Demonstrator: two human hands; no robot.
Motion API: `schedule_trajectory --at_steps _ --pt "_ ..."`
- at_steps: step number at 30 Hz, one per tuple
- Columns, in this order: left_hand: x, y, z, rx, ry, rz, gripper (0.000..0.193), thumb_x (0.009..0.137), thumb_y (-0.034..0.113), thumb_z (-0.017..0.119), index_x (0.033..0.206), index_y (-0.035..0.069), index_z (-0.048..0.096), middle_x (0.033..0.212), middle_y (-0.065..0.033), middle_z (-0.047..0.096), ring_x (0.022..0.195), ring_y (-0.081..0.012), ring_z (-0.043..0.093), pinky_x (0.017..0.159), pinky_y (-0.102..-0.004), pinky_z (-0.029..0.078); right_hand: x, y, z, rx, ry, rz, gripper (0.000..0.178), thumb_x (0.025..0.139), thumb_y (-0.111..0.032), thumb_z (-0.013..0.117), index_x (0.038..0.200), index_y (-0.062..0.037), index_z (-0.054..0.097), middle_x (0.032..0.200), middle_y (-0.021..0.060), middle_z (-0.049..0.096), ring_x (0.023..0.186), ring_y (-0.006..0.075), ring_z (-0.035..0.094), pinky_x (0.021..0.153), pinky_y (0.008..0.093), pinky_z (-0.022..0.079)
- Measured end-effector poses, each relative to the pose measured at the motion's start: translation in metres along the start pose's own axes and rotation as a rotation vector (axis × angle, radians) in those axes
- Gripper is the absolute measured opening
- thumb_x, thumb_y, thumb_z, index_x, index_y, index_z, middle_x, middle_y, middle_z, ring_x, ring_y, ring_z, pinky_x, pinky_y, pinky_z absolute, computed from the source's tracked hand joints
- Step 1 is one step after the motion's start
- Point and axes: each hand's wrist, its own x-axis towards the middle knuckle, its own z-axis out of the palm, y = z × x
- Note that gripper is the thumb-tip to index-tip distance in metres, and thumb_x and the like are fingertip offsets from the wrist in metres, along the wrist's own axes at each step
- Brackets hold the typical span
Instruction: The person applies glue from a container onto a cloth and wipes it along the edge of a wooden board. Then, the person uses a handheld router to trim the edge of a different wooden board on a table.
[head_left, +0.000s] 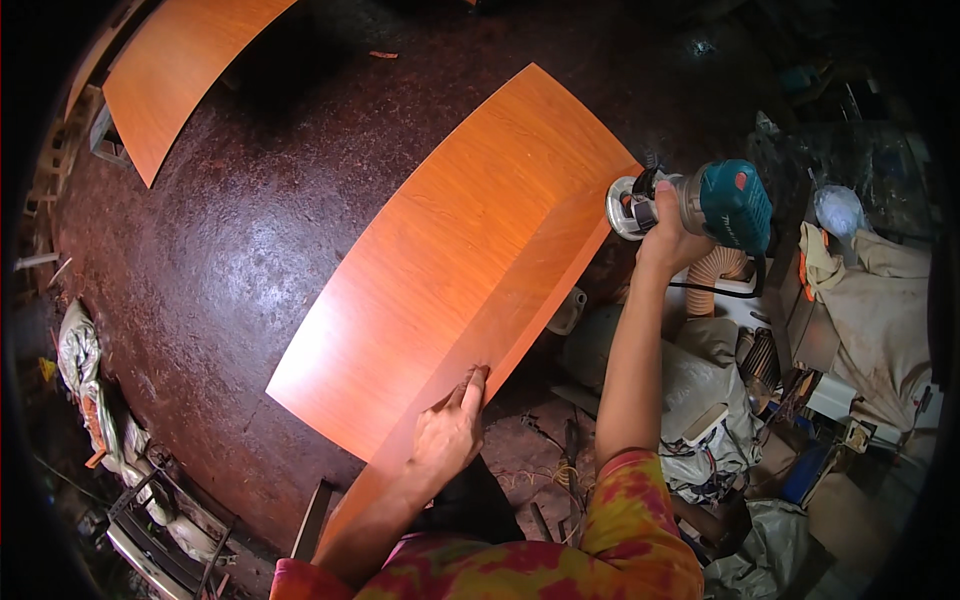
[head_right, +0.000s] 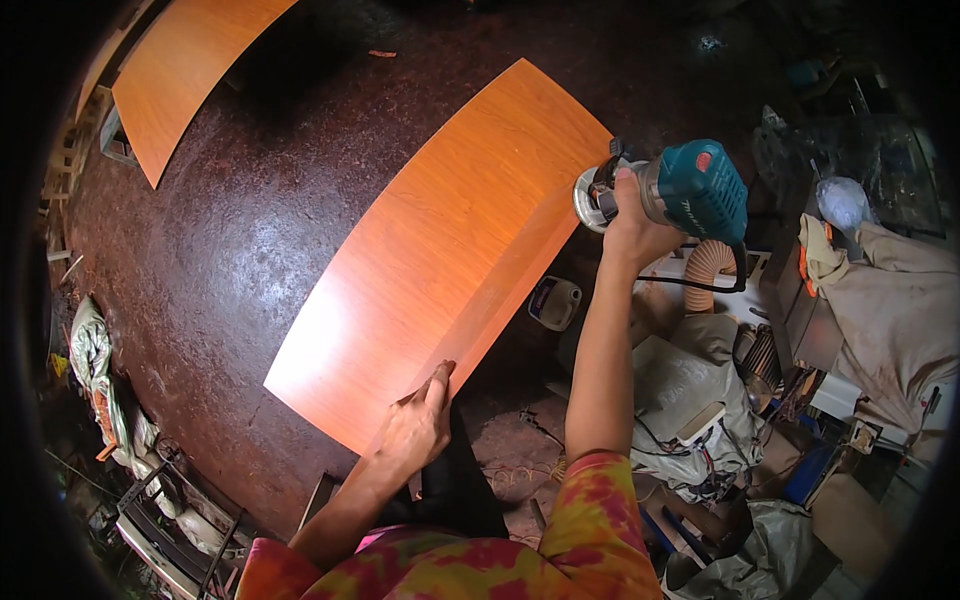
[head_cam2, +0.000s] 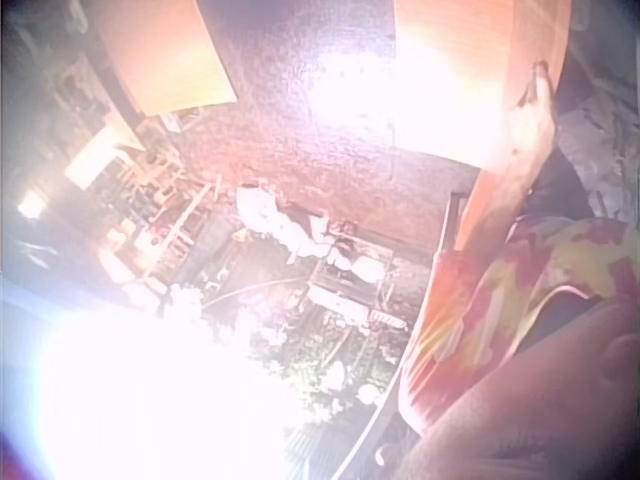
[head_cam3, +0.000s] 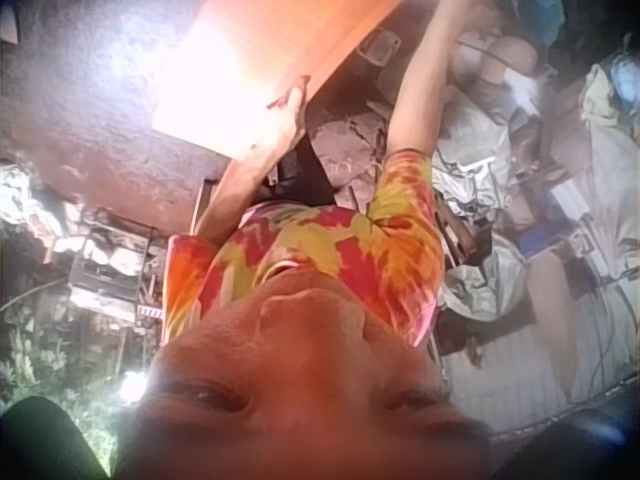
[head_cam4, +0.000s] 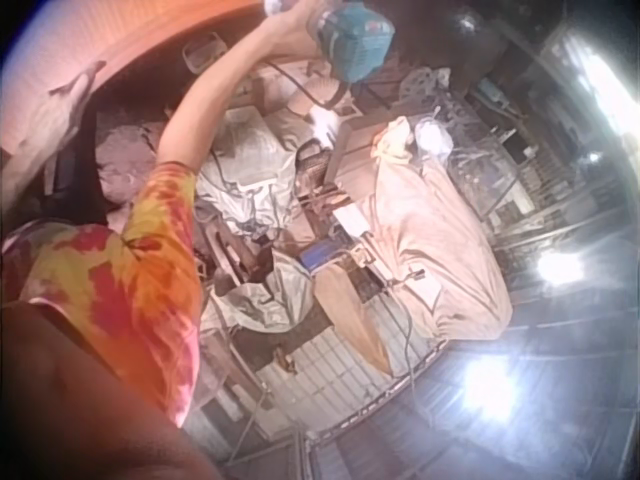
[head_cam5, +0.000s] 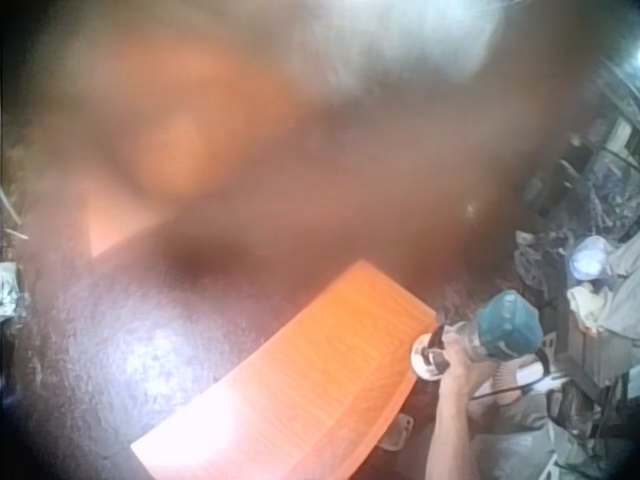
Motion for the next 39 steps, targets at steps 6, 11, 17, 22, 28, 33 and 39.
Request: schedule_trajectory --at_steps 6,11,17,22,28,33,39 --pt "0.0 -0.002 0.002 0.021 -0.006 0.006 0.064 0.086 0.0 0.061 0.149 0.002 0.048 0.143 -0.0211 0.063 0.123 -0.0374 0.066 0.099 -0.0453 0.057 0.001 0.003 0.0 0.018 0.021 -0.011 0.042 0.077 0.0 0.084 0.114 0.0051 0.065 0.11 0.0107 0.071 0.097 0.0203 0.07 0.095 0.0339 0.054" --pt "0.0 -0.005 0.006 -0.011 0.021 0.037 0.071 0.081 -0.001 0.064 0.15 0.002 0.046 0.144 -0.0208 0.062 0.123 -0.0371 0.066 0.096 -0.0448 0.059 0.009 0.007 -0.002 -0.072 -0.02 -0.022 0.043 0.077 -0.002 0.085 0.114 0.0064 0.065 0.113 0.0125 0.072 0.099 0.0208 0.07 0.096 0.0344 0.054" --pt "0.0 -0.009 0.007 -0.003 -0.008 0.047 0.079 0.077 0.0 0.067 0.152 0.002 0.043 0.147 -0.0205 0.06 0.122 -0.0367 0.067 0.094 -0.0443 0.06 0.023 0.004 0.011 -0.009 0.009 -0.036 0.042 0.077 -0.003 0.085 0.113 0.0063 0.066 0.114 0.0131 0.071 0.101 0.0215 0.07 0.097 0.0351 0.054" --pt "0.002 -0.009 0.007 0.0 -0.042 0.029 0.078 0.077 0.001 0.067 0.152 0.002 0.043 0.146 -0.0202 0.06 0.122 -0.0367 0.067 0.093 -0.0441 0.06 0.036 0.003 0.017 -0.025 0.018 0.008 0.04 0.077 -0.002 0.085 0.112 0.0051 0.066 0.111 0.0123 0.071 0.099 0.0217 0.07 0.096 0.0353 0.054" --pt "0.001 -0.011 0.01 0.013 0.009 0.053 0.074 0.079 -0.001 0.066 0.15 0.001 0.045 0.14 -0.0203 0.064 0.119 -0.0375 0.068 0.093 -0.0447 0.059 0.054 0.013 0.026 0.009 0.065 0.089 0.04 0.076 -0.002 0.085 0.111 0.0043 0.066 0.111 0.0117 0.071 0.099 0.0216 0.07 0.095 0.035 0.054" --pt "0.004 -0.003 0.009 0.008 0.086 0.108 0.049 0.097 0.003 0.06 0.144 -0.002 0.047 0.125 -0.0265 0.07 0.097 -0.0432 0.074 0.078 -0.0494 0.063 0.093 0.035 0.035 -0.003 0.166 0.022 0.044 0.075 -0.001 0.085 0.114 0.0046 0.066 0.113 0.0125 0.071 0.098 0.022 0.07 0.094 0.0348 0.055" --pt "0.003 -0.005 0.011 0.035 0.075 0.082 0.057 0.095 0.006 0.063 0.149 0.002 0.043 0.116 -0.0274 0.072 0.088 -0.0445 0.074 0.075 -0.0508 0.061 0.116 0.021 0.004 0.085 0.257 -0.07 0.051 0.074 0.0 0.085 0.12 0.0044 0.064 0.117 0.0131 0.071 0.1 0.0222 0.071 0.093 0.0353 0.056"
